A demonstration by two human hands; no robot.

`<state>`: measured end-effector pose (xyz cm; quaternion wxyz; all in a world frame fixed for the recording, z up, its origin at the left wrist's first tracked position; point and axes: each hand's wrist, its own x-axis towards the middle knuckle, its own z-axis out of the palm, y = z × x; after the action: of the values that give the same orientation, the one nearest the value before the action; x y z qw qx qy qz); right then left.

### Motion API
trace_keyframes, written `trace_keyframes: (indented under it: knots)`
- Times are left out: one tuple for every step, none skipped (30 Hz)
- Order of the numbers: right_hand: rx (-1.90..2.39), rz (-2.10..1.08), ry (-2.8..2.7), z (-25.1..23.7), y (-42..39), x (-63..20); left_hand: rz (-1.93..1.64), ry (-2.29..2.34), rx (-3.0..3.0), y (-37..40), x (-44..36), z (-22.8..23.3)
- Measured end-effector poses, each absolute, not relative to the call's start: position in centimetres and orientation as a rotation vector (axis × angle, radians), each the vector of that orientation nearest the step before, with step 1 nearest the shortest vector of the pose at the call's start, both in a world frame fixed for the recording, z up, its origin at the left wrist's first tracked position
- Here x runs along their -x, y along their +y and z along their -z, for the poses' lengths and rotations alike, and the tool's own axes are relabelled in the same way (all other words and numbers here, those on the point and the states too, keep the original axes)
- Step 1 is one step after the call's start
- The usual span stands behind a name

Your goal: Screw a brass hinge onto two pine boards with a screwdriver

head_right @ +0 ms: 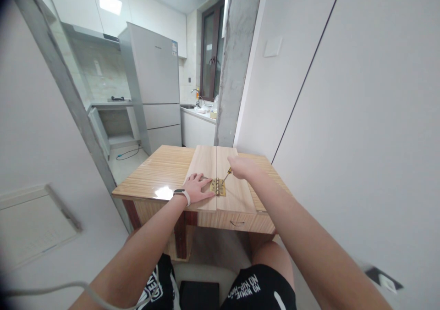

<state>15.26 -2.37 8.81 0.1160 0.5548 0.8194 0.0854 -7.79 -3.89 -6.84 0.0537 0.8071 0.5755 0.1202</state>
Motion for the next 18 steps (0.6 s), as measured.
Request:
trace_keyframes:
  knots:
    - [-1.596, -0.290, 2.429, -8.78, -2.47, -15.42, -0.364, 1.749, -2.451, -3.91, 7.79, 6.83]
    - [-1.571, -0.341, 2.457, -8.77, -2.57, -15.50, -0.364, 1.748, -2.451, -3.93, 7.78, 6.82]
    - [-1.549, -0.392, 2.481, -8.79, -2.66, -15.51, -0.365, 1.743, -2.454, -3.94, 7.78, 6.83]
    - [-1.525, -0.436, 2.501, -8.82, -2.74, -15.47, -0.371, 1.739, -2.458, -3.94, 7.78, 6.84]
    - [-1.498, -0.467, 2.520, -8.86, -2.81, -15.38, -0.380, 1.737, -2.464, -3.93, 7.79, 6.86]
    - [-1.474, -0.489, 2.534, -8.91, -2.87, -15.27, -0.388, 1.735, -2.469, -3.92, 7.79, 6.89]
    - [-1.456, -0.500, 2.543, -8.94, -2.91, -15.17, -0.394, 1.736, -2.471, -3.90, 7.79, 6.93]
    - [-1.448, -0.503, 2.546, -8.97, -2.91, -15.09, -0.396, 1.738, -2.472, -3.89, 7.78, 6.97]
    - [-1.452, -0.500, 2.541, -8.98, -2.89, -15.04, -0.396, 1.740, -2.472, -3.88, 7.78, 7.01]
    - [-1.462, -0.494, 2.532, -8.98, -2.84, -15.02, -0.398, 1.743, -2.472, -3.87, 7.78, 7.04]
    - [-1.476, -0.487, 2.520, -8.97, -2.77, -15.03, -0.402, 1.742, -2.475, -3.87, 7.78, 7.07]
    - [-1.489, -0.475, 2.506, -8.96, -2.68, -15.06, -0.410, 1.740, -2.479, -3.87, 7.78, 7.09]
    - [-1.507, -0.460, 2.490, -8.95, -2.58, -15.09, -0.419, 1.736, -2.483, -3.87, 7.79, 7.11]
    - [-1.528, -0.442, 2.473, -8.94, -2.48, -15.11, -0.425, 1.733, -2.486, -3.88, 7.79, 7.11]
    - [-1.554, -0.422, 2.454, -8.94, -2.38, -15.10, -0.426, 1.731, -2.485, -3.88, 7.80, 7.11]
    - [-1.585, -0.402, 2.432, -8.93, -2.28, -15.04, -0.421, 1.732, -2.482, -3.89, 7.80, 7.10]
    - [-1.622, -0.382, 2.407, -8.93, -2.18, -14.93, -0.413, 1.734, -2.477, -3.90, 7.79, 7.08]
    - [-1.659, -0.364, 2.381, -8.92, -2.08, -14.78, -0.406, 1.737, -2.472, -3.91, 7.78, 7.06]
